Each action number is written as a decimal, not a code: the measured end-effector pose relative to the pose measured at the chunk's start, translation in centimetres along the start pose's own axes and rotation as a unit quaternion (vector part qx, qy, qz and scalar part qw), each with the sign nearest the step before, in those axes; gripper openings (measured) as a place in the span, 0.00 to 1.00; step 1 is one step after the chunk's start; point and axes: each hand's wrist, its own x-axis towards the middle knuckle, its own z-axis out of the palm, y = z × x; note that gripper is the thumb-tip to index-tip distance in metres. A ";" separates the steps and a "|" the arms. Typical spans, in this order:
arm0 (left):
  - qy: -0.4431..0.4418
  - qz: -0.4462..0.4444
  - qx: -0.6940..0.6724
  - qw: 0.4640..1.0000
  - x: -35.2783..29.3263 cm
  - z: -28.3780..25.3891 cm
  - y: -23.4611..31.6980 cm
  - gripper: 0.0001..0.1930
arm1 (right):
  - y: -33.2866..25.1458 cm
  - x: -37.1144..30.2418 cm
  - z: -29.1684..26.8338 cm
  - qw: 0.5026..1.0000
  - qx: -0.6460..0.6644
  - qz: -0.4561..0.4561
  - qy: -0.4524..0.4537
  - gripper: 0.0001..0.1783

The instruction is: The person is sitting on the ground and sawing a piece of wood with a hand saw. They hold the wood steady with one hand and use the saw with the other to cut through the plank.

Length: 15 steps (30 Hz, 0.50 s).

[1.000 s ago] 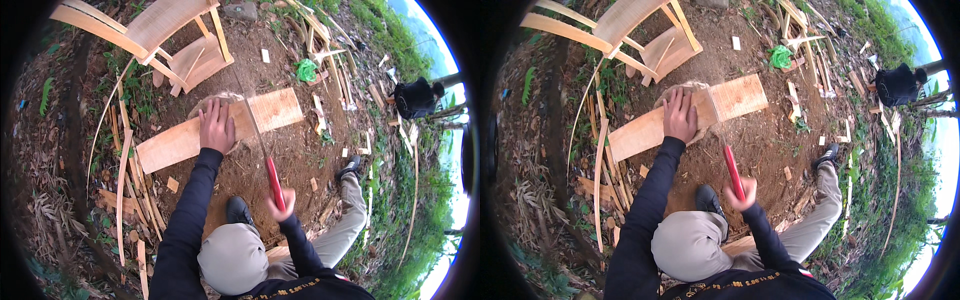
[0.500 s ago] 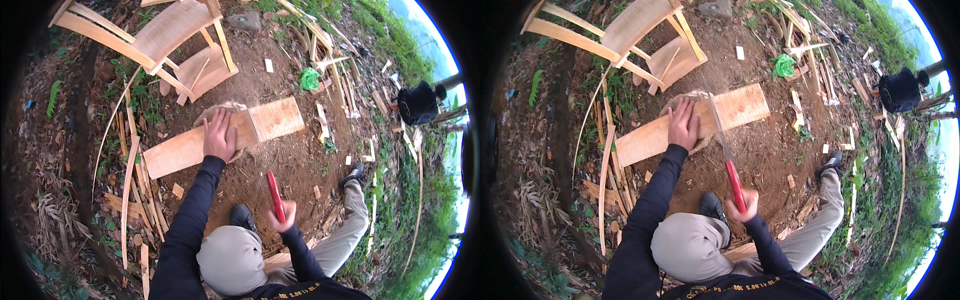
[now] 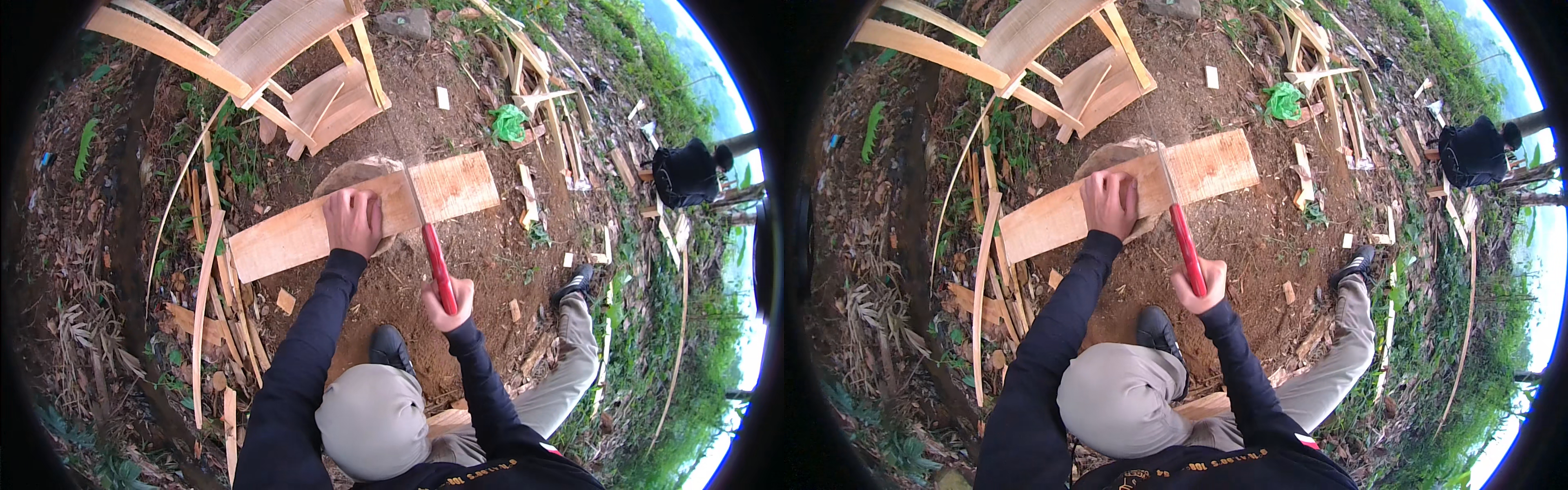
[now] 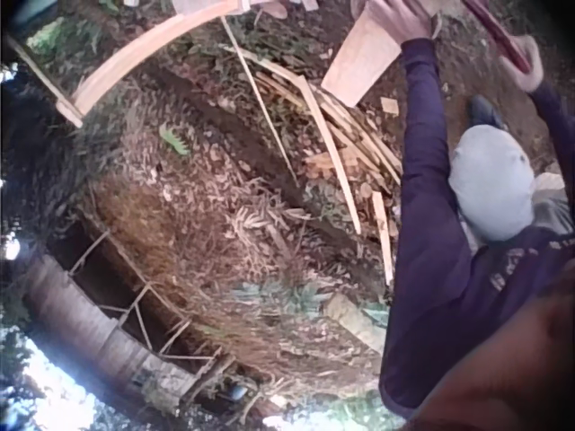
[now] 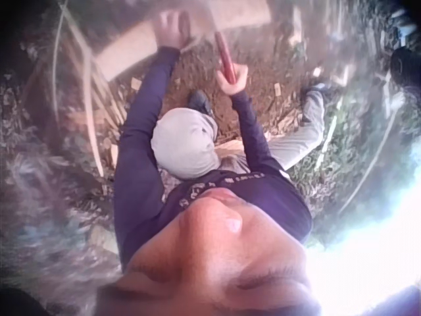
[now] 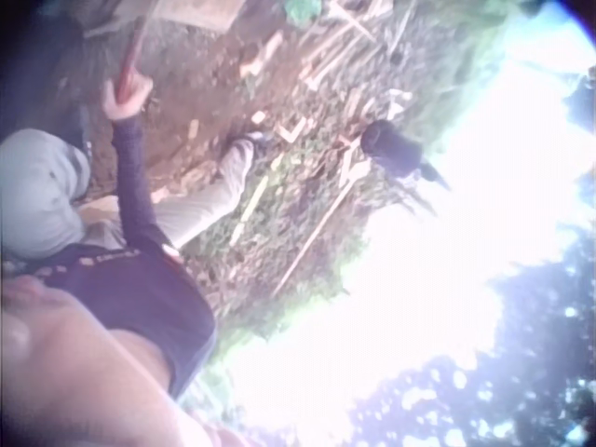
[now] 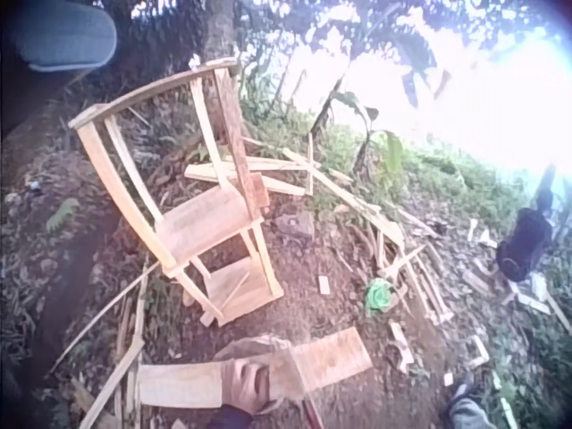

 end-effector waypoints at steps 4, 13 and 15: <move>-0.053 -0.059 0.017 0.997 -0.3 -0.3 -0.7 0.12 | -0.2 -6.1 -1.6 0.999 0.027 -0.020 0.000 0.17; -0.061 0.002 0.062 0.996 1.4 -0.6 -0.3 0.14 | -0.9 0.2 0.4 0.999 0.030 0.004 0.015 0.18; -0.096 0.024 0.057 0.993 1.9 -0.7 -1.4 0.14 | 0.2 -4.1 -0.7 1.000 0.007 -0.023 0.013 0.17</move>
